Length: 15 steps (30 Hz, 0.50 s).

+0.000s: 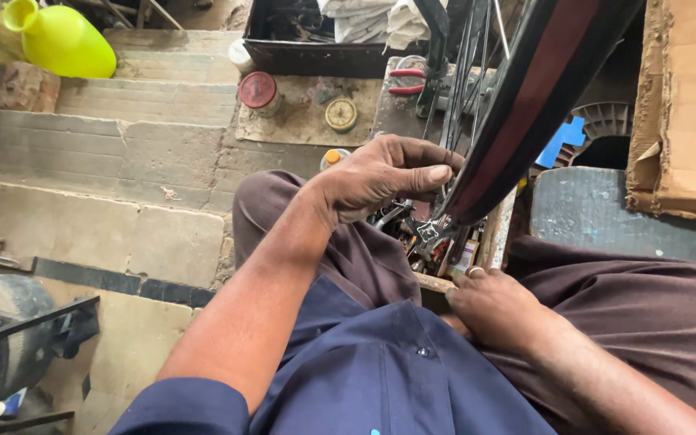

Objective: The person sits on the floor and uses a spoke wrench to tighten the spokes on a bicycle wheel mounted on a truing stand. They rotate the wheel periodically to access different spokes and continue adjusting tension throughout the clip.

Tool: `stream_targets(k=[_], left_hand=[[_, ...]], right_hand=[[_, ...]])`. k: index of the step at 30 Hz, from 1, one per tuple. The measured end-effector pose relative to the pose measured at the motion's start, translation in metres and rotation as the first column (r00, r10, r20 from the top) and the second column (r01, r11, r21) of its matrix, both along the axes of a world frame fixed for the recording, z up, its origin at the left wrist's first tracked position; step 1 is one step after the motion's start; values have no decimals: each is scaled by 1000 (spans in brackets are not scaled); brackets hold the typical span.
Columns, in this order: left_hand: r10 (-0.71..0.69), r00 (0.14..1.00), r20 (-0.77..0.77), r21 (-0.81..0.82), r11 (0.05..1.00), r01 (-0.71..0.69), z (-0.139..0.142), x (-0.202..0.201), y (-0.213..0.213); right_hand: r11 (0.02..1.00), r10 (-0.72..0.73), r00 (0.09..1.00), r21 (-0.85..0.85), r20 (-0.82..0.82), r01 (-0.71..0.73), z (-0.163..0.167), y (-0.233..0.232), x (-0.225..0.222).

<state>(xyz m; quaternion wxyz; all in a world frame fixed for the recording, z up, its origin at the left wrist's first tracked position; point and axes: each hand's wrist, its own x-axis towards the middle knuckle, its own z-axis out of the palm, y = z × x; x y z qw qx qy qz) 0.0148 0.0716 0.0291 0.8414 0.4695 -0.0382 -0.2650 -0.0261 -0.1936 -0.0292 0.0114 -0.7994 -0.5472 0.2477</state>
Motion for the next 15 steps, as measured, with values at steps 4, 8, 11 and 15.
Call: stream_targets(k=[4,8,11,15], left_hand=[[-2,1000,27,76,997,0,0,3,0],[-10,999,44,13,1000,9,-3,3,-1],[-29,997,72,11,1000,29,-5,4,0],[-19,989,145,57,998,11,0,6,-3]], right_hand=[[984,69,996,-168,49,-60,-8,-8,2],[985,26,1000,-172,8,-24,28,9,13],[987,-127,987,-110,-97,116,66,28,22],[907,-406,874,-5,-267,421,109,33,34]])
